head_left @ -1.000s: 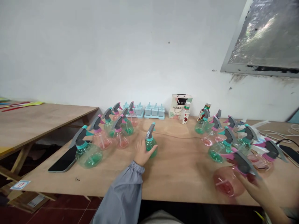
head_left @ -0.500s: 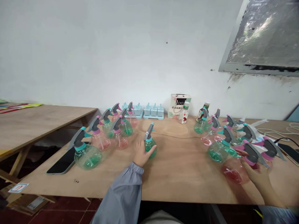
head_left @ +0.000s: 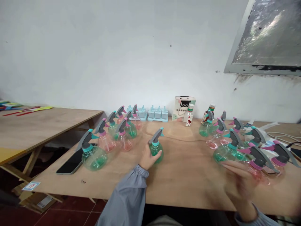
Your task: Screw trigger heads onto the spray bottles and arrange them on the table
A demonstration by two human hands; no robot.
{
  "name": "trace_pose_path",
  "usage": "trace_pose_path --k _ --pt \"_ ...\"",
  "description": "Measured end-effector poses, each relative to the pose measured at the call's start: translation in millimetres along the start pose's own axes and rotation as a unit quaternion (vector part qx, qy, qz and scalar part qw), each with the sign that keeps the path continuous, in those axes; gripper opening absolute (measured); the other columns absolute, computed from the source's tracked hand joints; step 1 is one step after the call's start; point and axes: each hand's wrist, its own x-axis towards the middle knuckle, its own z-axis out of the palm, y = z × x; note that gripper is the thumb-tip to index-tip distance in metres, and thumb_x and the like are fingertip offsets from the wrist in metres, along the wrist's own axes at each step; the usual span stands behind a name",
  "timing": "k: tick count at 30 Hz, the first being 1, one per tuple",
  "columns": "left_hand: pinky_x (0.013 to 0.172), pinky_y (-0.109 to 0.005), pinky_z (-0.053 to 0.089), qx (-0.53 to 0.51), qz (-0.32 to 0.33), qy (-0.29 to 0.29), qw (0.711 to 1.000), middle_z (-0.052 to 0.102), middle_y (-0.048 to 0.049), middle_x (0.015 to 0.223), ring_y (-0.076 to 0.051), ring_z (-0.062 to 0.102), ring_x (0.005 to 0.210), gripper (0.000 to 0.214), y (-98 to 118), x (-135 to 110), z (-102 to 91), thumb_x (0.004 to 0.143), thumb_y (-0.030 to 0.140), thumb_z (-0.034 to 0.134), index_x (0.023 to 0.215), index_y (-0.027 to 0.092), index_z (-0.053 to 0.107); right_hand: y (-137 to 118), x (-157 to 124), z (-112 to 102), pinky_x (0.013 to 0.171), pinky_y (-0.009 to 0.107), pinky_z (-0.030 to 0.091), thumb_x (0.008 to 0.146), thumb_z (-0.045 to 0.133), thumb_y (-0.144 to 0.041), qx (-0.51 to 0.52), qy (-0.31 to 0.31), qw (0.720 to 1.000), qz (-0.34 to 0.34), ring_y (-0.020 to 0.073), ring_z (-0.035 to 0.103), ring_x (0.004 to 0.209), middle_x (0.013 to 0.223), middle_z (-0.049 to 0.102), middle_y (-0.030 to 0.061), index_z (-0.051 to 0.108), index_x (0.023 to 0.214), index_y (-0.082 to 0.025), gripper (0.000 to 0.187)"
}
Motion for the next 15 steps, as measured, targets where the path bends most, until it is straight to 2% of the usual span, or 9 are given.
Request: trace_pose_path --k 2,3,5,7,9,11,13,15 --pt "0.11 -0.055 0.044 -0.012 -0.008 0.012 1.0 0.059 -0.0206 0.135 -0.036 0.058 0.131 0.088 0.5 -1.9 4.9 0.073 0.052 0.08 0.14 0.016 0.035 6.2 19.8 69.7 0.092 0.047 0.059 0.101 0.051 -0.044 0.065 -0.06 0.996 0.005 0.0267 0.068 0.106 0.113 0.069 0.0108 0.066 0.111 -0.027 0.025" --pt "0.111 -0.055 0.043 -0.012 -0.012 0.019 1.0 0.056 -0.0222 0.139 -0.037 0.055 0.134 0.097 0.7 -2.8 6.8 0.07 0.053 0.082 0.144 0.016 0.031 7.0 27.0 103.0 0.098 0.05 0.056 0.1 0.052 -0.043 0.089 -0.091 0.992 0.024 0.0277 0.066 0.114 0.121 0.067 0.0118 0.063 0.121 -0.026 0.029" --pt "0.113 -0.057 0.04 0.0 -0.016 0.027 1.0 0.051 -0.0241 0.145 -0.038 0.052 0.137 0.11 1.0 -4.8 9.3 0.069 0.054 0.084 0.151 0.016 0.022 4.1 35.3 161.3 0.11 0.053 0.048 0.096 0.058 -0.05 0.115 -0.127 0.983 0.071 0.0295 0.056 0.132 0.141 0.058 0.0138 0.049 0.142 -0.025 0.053" --pt "0.114 -0.058 0.038 0.026 -0.01 0.021 0.999 0.049 -0.0252 0.148 -0.038 0.049 0.14 0.111 0.9 -6.7 10.0 0.073 0.053 0.081 0.154 0.016 0.016 -2.6 37.9 205.8 0.116 0.055 0.042 0.09 0.064 -0.057 0.145 -0.164 0.971 0.098 0.032 0.046 0.143 0.153 0.047 0.0166 0.037 0.151 -0.023 0.075" --pt "0.115 -0.059 0.036 0.059 0.001 -0.003 0.998 0.043 -0.0258 0.153 -0.038 0.046 0.143 0.106 0.6 -8.6 10.3 0.075 0.05 0.078 0.156 0.017 0.017 -9.7 38.6 236.7 0.119 0.055 0.038 0.086 0.069 -0.058 0.166 -0.184 0.963 0.107 0.0327 0.041 0.146 0.155 0.044 0.0176 0.032 0.154 -0.022 0.085" --pt "0.115 -0.059 0.036 0.086 0.012 -0.035 0.996 0.038 -0.0253 0.157 -0.039 0.043 0.146 0.102 0.4 -10.3 11.0 0.075 0.049 0.077 0.155 0.018 0.022 -14.1 39.3 256.2 0.118 0.054 0.039 0.082 0.073 -0.056 0.172 -0.179 0.962 0.113 0.0332 0.045 0.144 0.151 0.048 0.018 0.034 0.153 -0.021 0.088" --pt "0.113 -0.06 0.038 0.091 0.028 -0.062 0.994 0.04 -0.0257 0.156 -0.04 0.044 0.144 0.105 0.9 -11.8 11.6 0.072 0.053 0.08 0.154 0.019 0.025 -14.1 40.0 266.7 0.116 0.054 0.041 0.079 0.075 -0.053 0.167 -0.155 0.965 0.128 0.0337 0.05 0.138 0.144 0.055 0.0178 0.038 0.15 -0.02 0.086" --pt "0.111 -0.061 0.04 0.068 0.072 -0.057 0.993 0.045 -0.0266 0.151 -0.042 0.048 0.14 0.113 2.4 -11.7 8.9 0.067 0.059 0.083 0.154 0.017 0.024 -9.7 40.7 270.4 0.113 0.054 0.044 0.079 0.074 -0.051 0.164 -0.128 0.967 0.146 0.0337 0.054 0.134 0.138 0.059 0.0172 0.043 0.146 -0.02 0.08"
